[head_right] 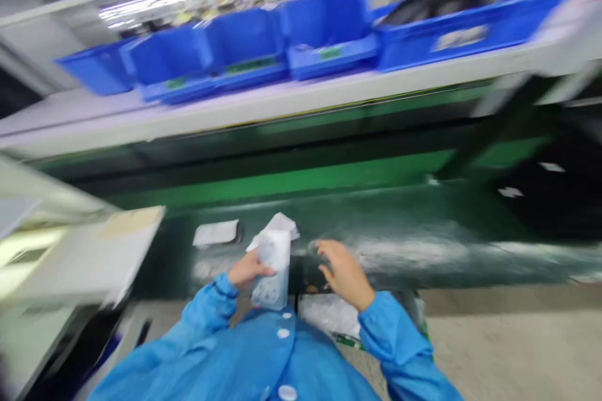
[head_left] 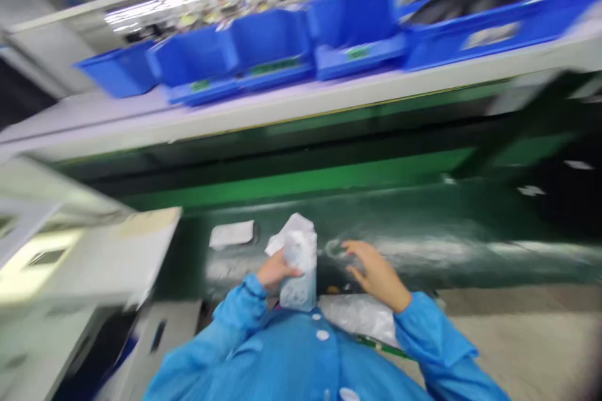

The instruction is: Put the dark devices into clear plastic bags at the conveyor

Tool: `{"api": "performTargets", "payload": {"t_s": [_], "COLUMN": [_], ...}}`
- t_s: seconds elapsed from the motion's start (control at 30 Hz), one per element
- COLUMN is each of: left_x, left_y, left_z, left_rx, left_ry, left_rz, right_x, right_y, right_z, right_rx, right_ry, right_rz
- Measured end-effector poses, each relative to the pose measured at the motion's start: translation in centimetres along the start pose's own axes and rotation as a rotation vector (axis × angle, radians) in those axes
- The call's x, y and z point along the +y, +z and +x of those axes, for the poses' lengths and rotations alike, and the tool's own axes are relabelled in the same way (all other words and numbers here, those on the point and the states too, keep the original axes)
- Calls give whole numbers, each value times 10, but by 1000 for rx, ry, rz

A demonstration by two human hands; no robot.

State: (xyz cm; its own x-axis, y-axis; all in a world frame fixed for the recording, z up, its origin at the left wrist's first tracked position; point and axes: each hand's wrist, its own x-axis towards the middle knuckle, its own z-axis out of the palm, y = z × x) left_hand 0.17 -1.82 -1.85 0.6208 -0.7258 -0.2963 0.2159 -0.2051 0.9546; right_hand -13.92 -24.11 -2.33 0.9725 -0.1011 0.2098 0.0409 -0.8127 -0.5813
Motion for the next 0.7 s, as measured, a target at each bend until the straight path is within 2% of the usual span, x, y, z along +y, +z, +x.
{"api": "performTargets", "payload": {"t_s": [0.07, 0.13, 0.23, 0.33, 0.43, 0.5, 0.6, 0.7], "left_x": [-2, 0, 1, -6, -19, -28, -34, -33], "left_y": [-10, -20, -31, -37, -46, -58, -89, -128], "left_z": [-13, -16, -21, -30, -39, -46, -64, -89], "left_rx": [-7, 0, 33, 90, 106, 162, 289, 472], "left_ry": [-51, -40, -66, -116, -87, -96, -109, 12], "left_rz": [-119, -159, -117, 69, 206, 156, -25, -59], "right_x": [-19, -41, -72, -91, -100, -102, -104, -107], "right_y": [-8, -6, 10, 38, 63, 73, 85, 100], "right_z": [42, 70, 90, 99, 111, 121, 139, 155], "right_rx": [16, -55, -206, -353, -439, -468, -464, -335], "right_ry": [-261, -481, -770, -947, -1006, -990, -876, -731], "right_rz": [-60, -124, -226, -308, -311, -268, -212, -210]}}
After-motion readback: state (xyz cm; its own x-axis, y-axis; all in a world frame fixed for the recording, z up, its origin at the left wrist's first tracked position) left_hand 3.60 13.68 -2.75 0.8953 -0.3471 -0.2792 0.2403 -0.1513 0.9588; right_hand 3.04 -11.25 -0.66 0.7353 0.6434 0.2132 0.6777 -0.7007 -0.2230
